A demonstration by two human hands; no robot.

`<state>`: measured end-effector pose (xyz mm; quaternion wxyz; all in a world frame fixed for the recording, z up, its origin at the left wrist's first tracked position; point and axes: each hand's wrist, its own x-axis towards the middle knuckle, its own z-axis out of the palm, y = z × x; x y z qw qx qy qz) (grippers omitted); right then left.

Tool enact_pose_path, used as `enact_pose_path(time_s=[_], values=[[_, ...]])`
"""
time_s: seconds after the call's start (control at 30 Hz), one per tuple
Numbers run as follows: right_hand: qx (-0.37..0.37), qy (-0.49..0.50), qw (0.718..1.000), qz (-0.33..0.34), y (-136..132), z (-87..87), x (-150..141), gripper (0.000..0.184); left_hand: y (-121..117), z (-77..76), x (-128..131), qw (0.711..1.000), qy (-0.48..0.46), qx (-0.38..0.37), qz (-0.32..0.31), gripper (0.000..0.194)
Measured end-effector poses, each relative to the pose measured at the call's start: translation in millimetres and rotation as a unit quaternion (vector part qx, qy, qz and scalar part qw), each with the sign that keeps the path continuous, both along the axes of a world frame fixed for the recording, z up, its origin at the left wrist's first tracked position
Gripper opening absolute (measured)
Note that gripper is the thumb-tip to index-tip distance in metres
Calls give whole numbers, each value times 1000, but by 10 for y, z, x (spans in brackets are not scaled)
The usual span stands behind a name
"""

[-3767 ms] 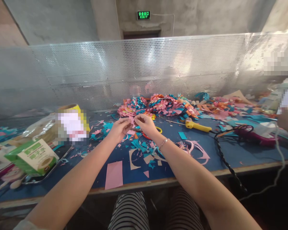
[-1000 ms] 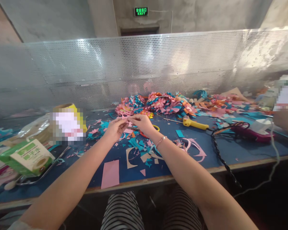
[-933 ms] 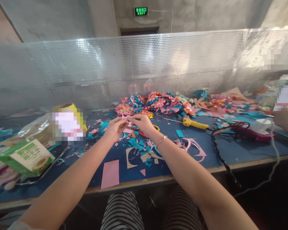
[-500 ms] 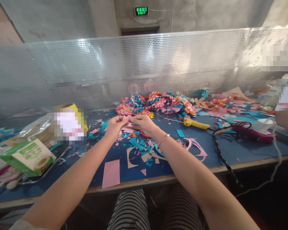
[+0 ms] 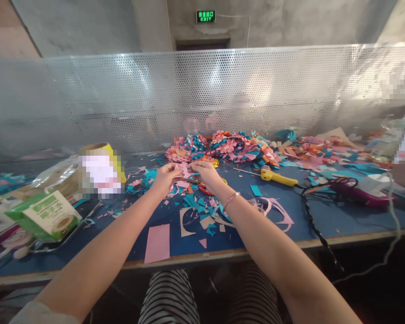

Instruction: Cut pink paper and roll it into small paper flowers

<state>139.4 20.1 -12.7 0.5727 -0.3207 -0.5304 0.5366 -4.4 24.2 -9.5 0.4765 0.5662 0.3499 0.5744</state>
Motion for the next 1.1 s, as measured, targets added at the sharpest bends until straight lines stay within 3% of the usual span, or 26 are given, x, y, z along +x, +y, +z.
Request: enact_pose_path(time_s=[0.1, 0.23, 0.37, 0.63, 0.8, 0.93, 1.1], values=[[-4, -29, 999, -16, 7, -12, -5, 21, -8, -6, -1, 1000, 12, 2, -2, 15], [42, -84, 995, -20, 32, -50, -20, 26, 6, -38, -9, 999, 29, 32, -3, 24], [74, -114, 990, -34, 65, -84, -15, 29, -7, -29, -7, 1000, 23, 15, 9, 30], [93, -120, 987, -47, 91, -90, 11, 30, -62, 18, 24, 999, -40, -20, -14, 16], [45, -64, 997, -16, 62, -89, -15, 32, -55, 4, 56, 997, -74, -27, -13, 9], [28, -37, 999, -7, 73, -110, -13, 36, -10, -56, 56, 999, -33, -14, -10, 9], [82, -93, 991, -56, 161, -175, 1, 26, 38, -111, 27, 998, 51, 40, 27, 18]])
